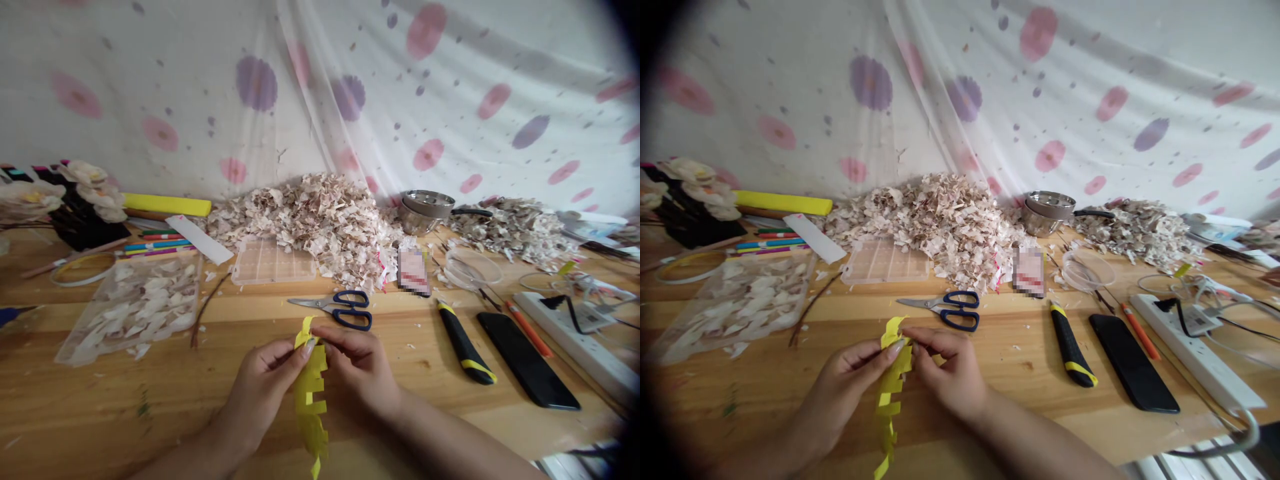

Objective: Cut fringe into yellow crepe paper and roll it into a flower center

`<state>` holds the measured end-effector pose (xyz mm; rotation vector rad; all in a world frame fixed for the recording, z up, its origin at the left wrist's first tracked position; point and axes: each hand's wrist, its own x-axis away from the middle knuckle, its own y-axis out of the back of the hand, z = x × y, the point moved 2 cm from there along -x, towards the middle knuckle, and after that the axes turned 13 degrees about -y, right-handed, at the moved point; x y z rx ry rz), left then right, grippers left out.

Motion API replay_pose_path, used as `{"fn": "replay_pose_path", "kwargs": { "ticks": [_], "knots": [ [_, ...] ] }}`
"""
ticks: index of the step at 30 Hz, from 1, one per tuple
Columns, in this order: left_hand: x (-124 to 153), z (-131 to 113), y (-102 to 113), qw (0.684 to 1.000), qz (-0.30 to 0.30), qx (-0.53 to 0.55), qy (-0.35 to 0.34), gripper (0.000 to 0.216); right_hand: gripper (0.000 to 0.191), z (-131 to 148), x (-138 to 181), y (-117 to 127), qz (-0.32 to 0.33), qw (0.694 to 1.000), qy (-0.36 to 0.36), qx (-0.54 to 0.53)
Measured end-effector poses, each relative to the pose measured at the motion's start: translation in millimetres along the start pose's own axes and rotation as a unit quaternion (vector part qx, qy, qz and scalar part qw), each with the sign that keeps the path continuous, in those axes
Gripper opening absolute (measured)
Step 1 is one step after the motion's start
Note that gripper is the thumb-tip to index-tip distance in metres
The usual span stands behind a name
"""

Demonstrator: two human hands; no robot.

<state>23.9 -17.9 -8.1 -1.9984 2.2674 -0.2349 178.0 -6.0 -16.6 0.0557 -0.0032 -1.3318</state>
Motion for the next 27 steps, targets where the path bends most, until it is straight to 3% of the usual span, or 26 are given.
{"fn": "replay_pose_path", "kwargs": {
  "ticks": [4,8,16,27],
  "knots": [
    [0,1,-3,0.988,0.001,0.140,0.069,0.021,0.027,12,1,4,0.018,0.998,0.064,0.003],
    [2,2,-7,0.974,0.002,0.205,0.100,0.017,0.025,17,-2,4,0.022,0.994,0.104,0.005],
    [2,10,-13,0.959,0.026,0.250,0.131,0.028,0.020,9,-6,-4,0.031,0.995,0.066,-0.072],
    [1,14,-12,0.956,0.041,0.257,0.132,0.019,0.020,10,-4,-6,0.027,0.994,0.076,-0.075]
  ]
}}
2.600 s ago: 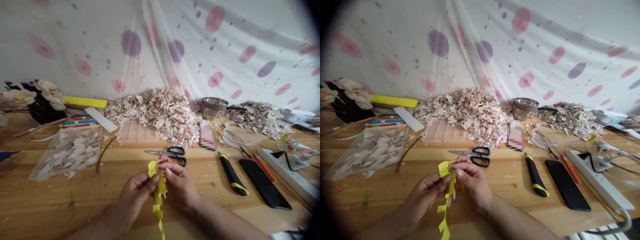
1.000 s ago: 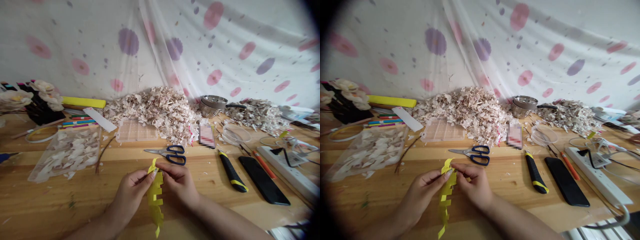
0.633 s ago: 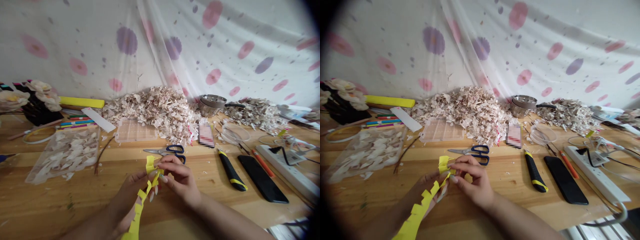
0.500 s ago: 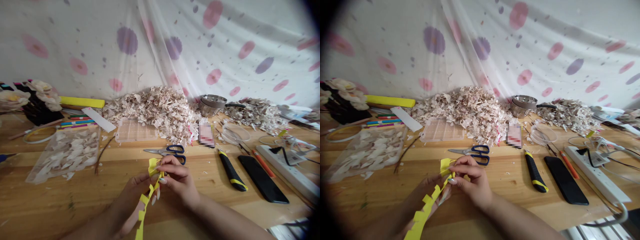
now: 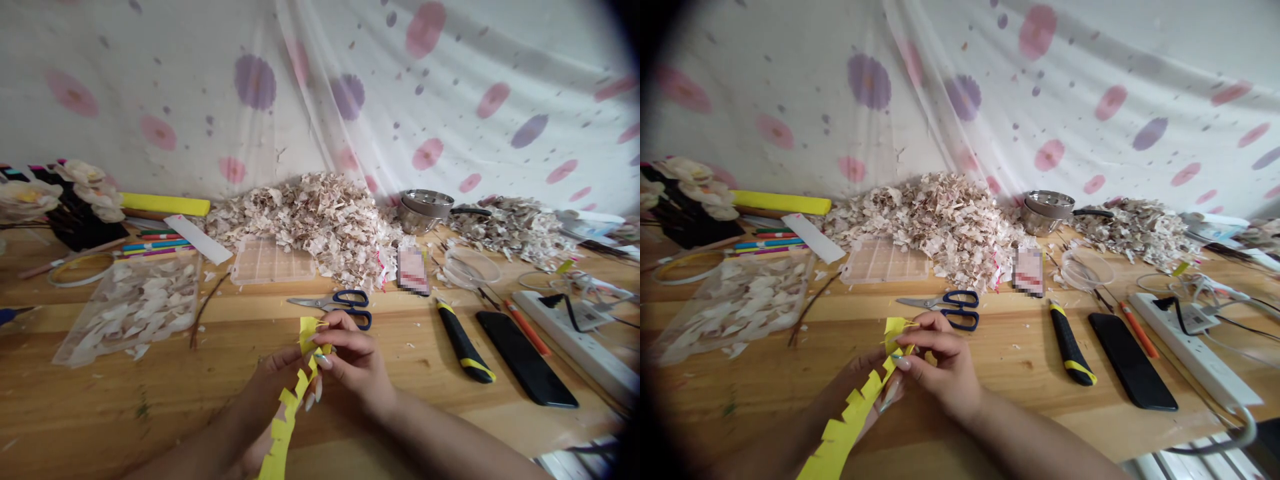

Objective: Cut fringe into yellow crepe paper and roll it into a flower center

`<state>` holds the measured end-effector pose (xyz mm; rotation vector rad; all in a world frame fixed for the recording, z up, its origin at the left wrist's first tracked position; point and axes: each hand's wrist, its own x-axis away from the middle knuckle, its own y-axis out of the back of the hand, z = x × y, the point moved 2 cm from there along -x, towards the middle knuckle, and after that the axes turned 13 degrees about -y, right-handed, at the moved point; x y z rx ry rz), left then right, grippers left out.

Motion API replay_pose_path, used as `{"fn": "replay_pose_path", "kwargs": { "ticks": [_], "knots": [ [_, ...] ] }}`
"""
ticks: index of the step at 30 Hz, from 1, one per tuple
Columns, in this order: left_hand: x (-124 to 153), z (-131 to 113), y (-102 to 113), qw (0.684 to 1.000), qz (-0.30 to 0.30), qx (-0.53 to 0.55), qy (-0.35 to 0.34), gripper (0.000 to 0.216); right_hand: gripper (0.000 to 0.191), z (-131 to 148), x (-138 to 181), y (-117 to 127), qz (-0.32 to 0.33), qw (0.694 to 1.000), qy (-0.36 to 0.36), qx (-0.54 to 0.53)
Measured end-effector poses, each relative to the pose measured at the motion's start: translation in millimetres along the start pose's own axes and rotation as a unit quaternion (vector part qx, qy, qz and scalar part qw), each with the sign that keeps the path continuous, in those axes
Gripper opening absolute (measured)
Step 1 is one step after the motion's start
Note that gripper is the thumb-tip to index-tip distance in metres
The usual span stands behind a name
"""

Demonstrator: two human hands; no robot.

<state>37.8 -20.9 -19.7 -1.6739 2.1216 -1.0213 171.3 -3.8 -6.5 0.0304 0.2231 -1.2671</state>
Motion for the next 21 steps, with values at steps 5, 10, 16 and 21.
{"fn": "replay_pose_path", "kwargs": {
  "ticks": [5,10,16,21],
  "knots": [
    [-2.1,2.8,1.4,1.000,0.028,0.000,0.010,0.026,0.017,-0.5,-0.7,1.1,-0.012,1.000,-0.006,0.000],
    [-0.1,5.4,0.8,1.000,0.025,0.015,-0.003,0.025,0.017,-1.0,-0.1,-0.3,-0.011,1.000,-0.001,0.004],
    [-0.9,6.6,1.7,1.000,0.003,0.003,0.002,0.028,0.015,-0.3,-0.1,-1.8,-0.019,1.000,0.002,0.001],
    [2.9,0.3,1.2,0.999,-0.020,-0.032,-0.025,0.022,0.022,2.9,1.9,0.1,-0.044,0.991,0.074,0.099]
  ]
}}
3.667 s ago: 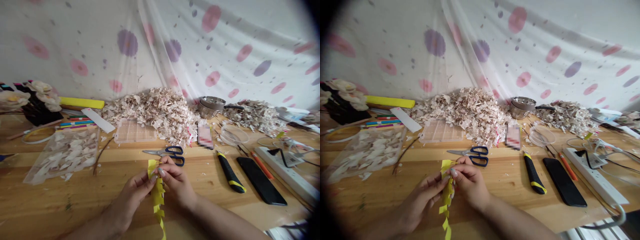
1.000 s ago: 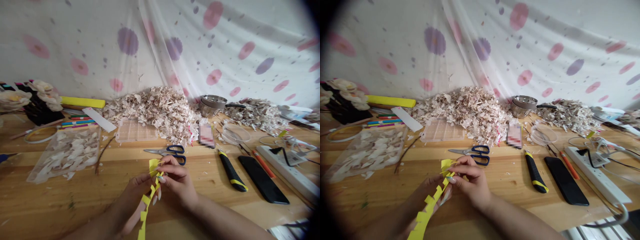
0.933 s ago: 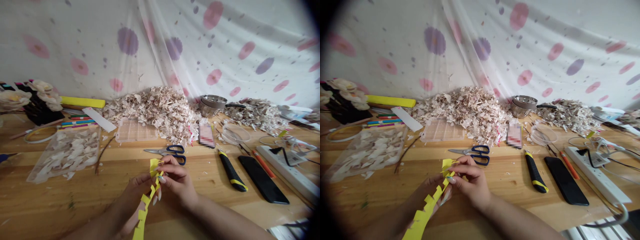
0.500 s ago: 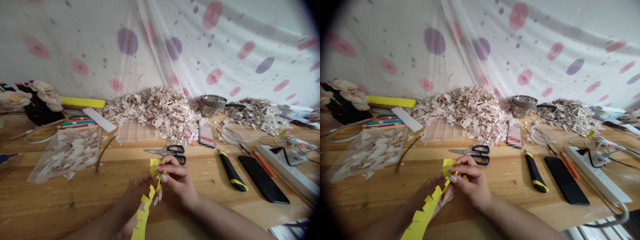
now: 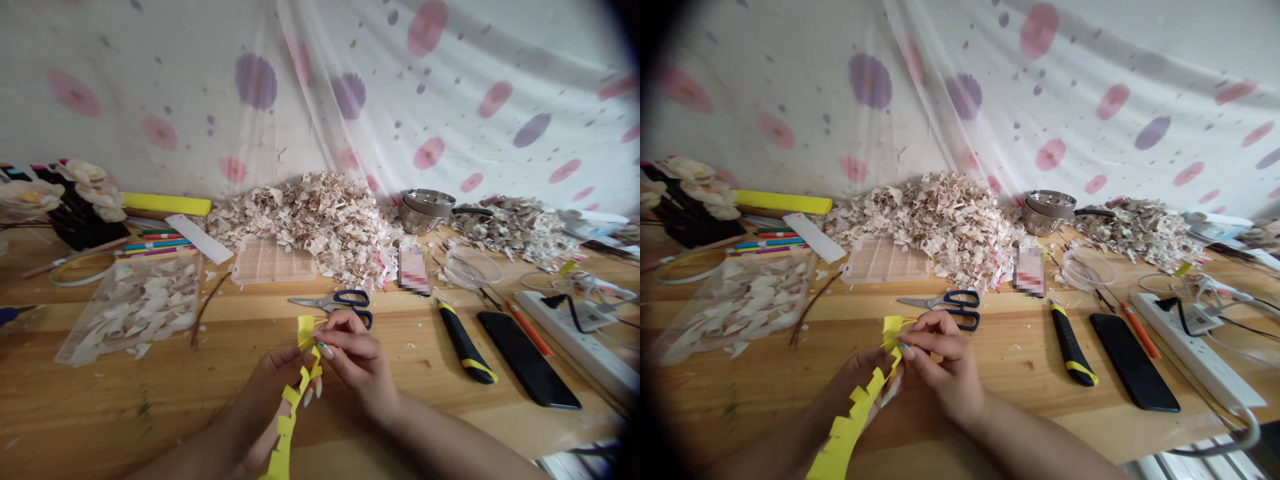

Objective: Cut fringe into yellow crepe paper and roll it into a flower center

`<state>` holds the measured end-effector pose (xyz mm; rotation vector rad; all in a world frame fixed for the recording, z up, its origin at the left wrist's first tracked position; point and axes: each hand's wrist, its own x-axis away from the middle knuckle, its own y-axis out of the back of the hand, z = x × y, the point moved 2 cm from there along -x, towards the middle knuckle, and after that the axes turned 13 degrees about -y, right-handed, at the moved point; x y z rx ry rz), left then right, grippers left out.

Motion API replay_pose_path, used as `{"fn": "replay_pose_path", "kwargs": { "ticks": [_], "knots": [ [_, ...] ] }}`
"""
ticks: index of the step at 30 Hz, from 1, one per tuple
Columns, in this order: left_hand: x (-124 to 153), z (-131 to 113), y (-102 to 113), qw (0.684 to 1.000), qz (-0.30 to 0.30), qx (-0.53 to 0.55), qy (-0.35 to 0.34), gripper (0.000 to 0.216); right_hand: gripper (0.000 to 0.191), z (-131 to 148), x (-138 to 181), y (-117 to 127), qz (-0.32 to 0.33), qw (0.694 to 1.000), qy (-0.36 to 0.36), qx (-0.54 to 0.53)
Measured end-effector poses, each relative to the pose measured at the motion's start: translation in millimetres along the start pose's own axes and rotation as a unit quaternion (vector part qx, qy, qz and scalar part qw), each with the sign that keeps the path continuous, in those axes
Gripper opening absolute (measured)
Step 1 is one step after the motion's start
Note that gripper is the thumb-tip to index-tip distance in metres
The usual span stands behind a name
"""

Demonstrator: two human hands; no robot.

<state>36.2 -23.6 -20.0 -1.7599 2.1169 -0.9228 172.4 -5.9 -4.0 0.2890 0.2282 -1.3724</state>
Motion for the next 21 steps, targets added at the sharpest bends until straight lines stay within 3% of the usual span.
{"fn": "replay_pose_path", "kwargs": {
  "ticks": [6,10,15,21],
  "knots": [
    [1,-10,3,0.992,-0.009,-0.104,-0.066,0.025,0.030,3,2,11,-0.028,0.971,0.131,0.196],
    [-3,-12,4,0.991,-0.008,-0.107,-0.079,0.025,0.034,8,0,20,-0.019,0.942,0.197,0.270],
    [-1,-15,1,0.992,-0.008,-0.097,-0.076,0.027,0.034,10,-2,22,0.022,0.907,0.240,0.346],
    [2,-16,0,0.991,-0.017,-0.122,-0.052,0.028,0.031,12,-2,21,0.005,0.900,0.260,0.351]
  ]
}}
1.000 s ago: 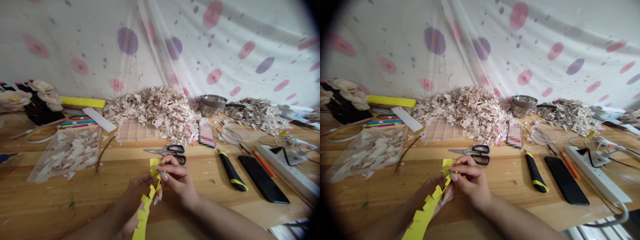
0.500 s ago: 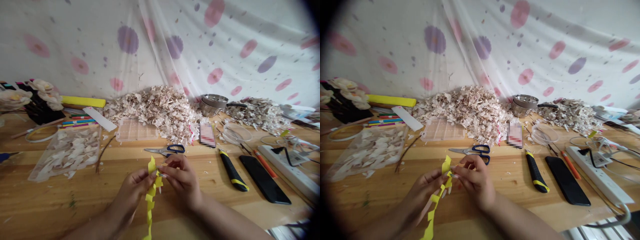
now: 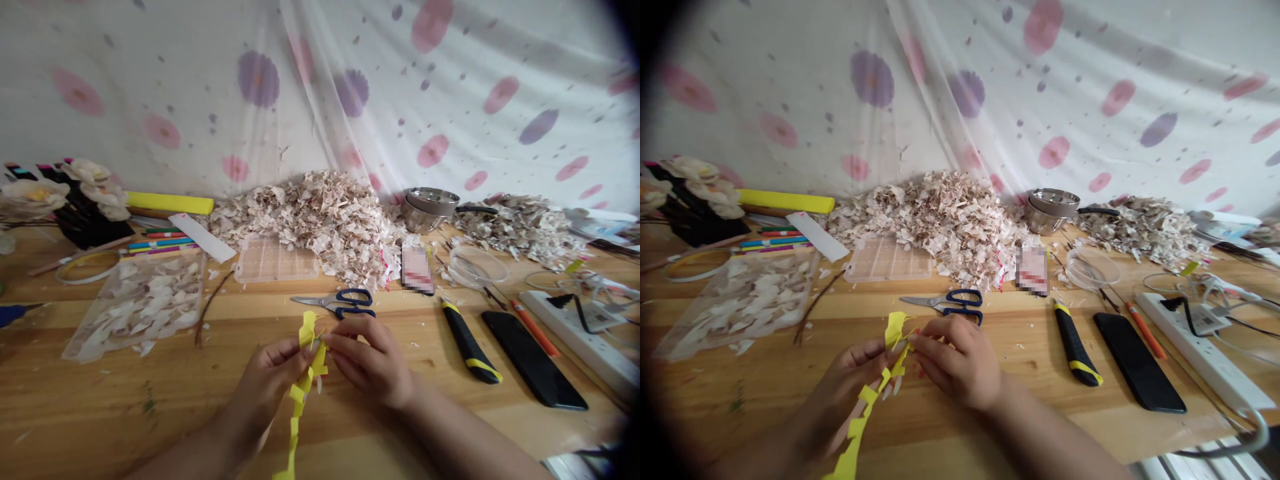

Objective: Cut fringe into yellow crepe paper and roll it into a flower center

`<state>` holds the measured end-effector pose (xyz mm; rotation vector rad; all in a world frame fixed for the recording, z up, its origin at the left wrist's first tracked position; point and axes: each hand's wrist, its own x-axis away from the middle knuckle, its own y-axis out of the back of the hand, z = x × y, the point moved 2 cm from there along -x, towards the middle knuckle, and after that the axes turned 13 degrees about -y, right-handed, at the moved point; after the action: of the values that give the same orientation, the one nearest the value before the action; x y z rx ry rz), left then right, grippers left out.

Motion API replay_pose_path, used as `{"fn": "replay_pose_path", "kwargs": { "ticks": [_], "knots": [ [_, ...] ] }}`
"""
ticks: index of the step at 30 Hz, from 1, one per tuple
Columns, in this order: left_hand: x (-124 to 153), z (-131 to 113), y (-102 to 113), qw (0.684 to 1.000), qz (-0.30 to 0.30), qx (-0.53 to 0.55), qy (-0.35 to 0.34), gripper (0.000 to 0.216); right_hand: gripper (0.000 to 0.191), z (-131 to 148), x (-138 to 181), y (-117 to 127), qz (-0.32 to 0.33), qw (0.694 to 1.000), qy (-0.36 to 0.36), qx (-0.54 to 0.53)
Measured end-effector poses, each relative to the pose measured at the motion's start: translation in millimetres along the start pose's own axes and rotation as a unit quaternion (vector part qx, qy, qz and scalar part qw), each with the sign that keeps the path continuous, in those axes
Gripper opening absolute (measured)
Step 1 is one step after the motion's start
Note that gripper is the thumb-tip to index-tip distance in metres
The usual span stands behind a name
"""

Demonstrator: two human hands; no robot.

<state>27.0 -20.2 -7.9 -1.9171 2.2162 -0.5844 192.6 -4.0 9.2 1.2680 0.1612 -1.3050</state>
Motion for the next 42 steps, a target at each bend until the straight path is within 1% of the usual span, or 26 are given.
{"fn": "replay_pose_path", "kwargs": {
  "ticks": [3,8,14,16,19,21,23,25,27,29,32,33,35,37,40,42],
  "knots": [
    [-1,5,3,1.000,0.013,-0.004,-0.001,0.031,0.032,-1,1,1,0.000,1.000,0.010,0.003],
    [-4,6,4,0.999,0.030,-0.021,-0.020,0.028,0.034,-4,0,4,0.030,1.000,0.002,0.001],
    [-3,-3,0,0.988,0.047,-0.119,-0.082,0.027,0.023,-6,2,2,0.052,0.998,-0.011,0.021],
    [-3,-3,0,0.983,0.053,-0.146,-0.095,0.028,0.021,-7,3,0,0.059,0.998,-0.036,-0.001],
    [-4,-1,2,0.975,0.048,-0.187,-0.107,0.027,0.018,-8,1,-2,0.065,0.990,-0.096,-0.079],
    [-4,1,4,0.970,0.048,-0.208,-0.112,0.027,0.016,-7,-2,-3,0.073,0.978,-0.142,-0.133],
    [-4,3,5,0.967,0.052,-0.220,-0.119,0.028,0.013,-6,-3,-4,0.088,0.958,-0.208,-0.175],
    [-4,3,6,0.963,0.053,-0.231,-0.129,0.028,0.012,-6,-4,-7,0.106,0.924,-0.298,-0.214],
    [-4,4,7,0.958,0.049,-0.244,-0.141,0.028,0.016,-7,-3,-10,0.116,0.878,-0.386,-0.259],
    [-4,4,7,0.953,0.047,-0.259,-0.148,0.028,0.023,-8,-2,-15,0.127,0.822,-0.460,-0.310],
    [-5,5,8,0.949,0.045,-0.272,-0.155,0.026,0.032,-8,0,-22,0.145,0.727,-0.550,-0.383],
    [-6,6,8,0.947,0.043,-0.276,-0.158,0.025,0.034,-8,1,-24,0.147,0.697,-0.574,-0.404],
    [-6,8,10,0.943,0.034,-0.289,-0.164,0.025,0.036,-7,2,-27,0.143,0.646,-0.608,-0.438],
    [-6,9,11,0.934,0.027,-0.313,-0.172,0.025,0.035,-6,3,-28,0.135,0.608,-0.631,-0.463],
    [-6,9,10,0.920,0.034,-0.343,-0.184,0.026,0.030,-6,4,-30,0.126,0.559,-0.651,-0.498],
    [-7,8,9,0.919,0.040,-0.341,-0.193,0.025,0.029,-7,4,-31,0.129,0.519,-0.659,-0.529]
  ]
}}
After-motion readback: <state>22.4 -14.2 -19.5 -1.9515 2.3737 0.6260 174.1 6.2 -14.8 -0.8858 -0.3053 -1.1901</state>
